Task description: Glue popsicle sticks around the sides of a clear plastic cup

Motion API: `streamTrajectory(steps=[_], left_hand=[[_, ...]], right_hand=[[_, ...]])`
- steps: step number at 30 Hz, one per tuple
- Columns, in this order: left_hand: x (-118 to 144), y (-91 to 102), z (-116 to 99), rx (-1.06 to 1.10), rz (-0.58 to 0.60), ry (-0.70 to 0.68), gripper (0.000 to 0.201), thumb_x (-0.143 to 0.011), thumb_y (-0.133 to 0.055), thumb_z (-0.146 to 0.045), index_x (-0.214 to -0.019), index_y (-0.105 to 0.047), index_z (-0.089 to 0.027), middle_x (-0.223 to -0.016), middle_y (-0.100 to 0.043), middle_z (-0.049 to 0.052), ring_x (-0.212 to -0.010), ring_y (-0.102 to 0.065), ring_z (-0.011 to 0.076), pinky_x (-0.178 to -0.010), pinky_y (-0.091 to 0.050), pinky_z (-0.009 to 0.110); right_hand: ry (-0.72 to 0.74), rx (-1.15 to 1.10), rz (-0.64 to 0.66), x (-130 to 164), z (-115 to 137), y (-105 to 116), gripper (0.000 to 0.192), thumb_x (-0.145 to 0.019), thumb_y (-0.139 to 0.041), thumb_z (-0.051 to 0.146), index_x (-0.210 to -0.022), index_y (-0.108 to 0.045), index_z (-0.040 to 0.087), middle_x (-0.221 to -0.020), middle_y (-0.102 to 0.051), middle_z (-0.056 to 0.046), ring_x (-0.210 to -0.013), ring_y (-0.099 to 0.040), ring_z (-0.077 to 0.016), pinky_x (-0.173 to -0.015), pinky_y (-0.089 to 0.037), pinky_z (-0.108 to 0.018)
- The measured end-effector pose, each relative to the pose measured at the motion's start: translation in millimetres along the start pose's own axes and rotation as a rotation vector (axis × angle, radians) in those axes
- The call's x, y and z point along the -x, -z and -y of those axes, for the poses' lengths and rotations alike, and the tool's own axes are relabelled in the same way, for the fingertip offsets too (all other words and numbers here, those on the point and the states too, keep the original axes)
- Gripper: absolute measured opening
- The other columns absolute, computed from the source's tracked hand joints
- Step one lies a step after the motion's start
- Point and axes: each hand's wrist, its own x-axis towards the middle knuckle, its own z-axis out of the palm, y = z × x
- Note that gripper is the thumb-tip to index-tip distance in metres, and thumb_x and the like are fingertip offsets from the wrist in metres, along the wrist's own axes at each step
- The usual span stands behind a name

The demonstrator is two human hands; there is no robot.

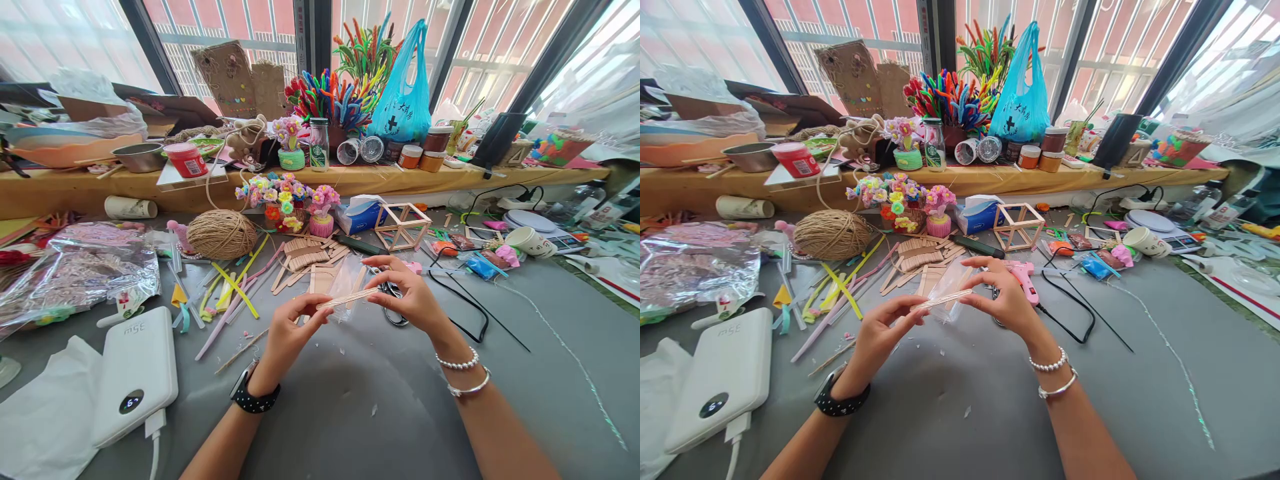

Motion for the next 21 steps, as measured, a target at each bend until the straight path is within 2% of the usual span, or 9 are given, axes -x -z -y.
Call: streamTrajectory(steps=[11, 21], left_hand=[[0.8, 0.2, -1.8, -0.033, 0.031, 0.007, 0.017, -0.07, -0.064, -0.028, -0.081, -0.067, -0.015, -0.067, -0.066, 0.003, -0.057, -0.06, 0.0127, -0.056, -0.048, 0.022], [-1.5, 1.8, -1.8, -0.048, 0.1, 0.071, 0.021, -0.07, -0.065, -0.032, -0.082, -0.067, -0.014, -0.069, -0.066, 0.004, -0.057, -0.057, 0.0123, -0.053, -0.046, 0.021]], right_hand=[[-0.006, -0.016, 0.002, 0.2, -0.4, 0.1, 0.013, -0.073, -0.065, 0.035, -0.079, -0.066, 0.024, -0.115, -0.056, -0.006, -0.111, -0.049, -0.0217, -0.095, -0.039, -0.04], [-0.004, -0.014, 0.002, 0.0, 0.3, 0.1, 0.014, -0.073, -0.064, 0.036, -0.078, -0.066, 0.023, -0.116, -0.056, -0.006, -0.111, -0.049, -0.0225, -0.095, -0.039, -0.04]])
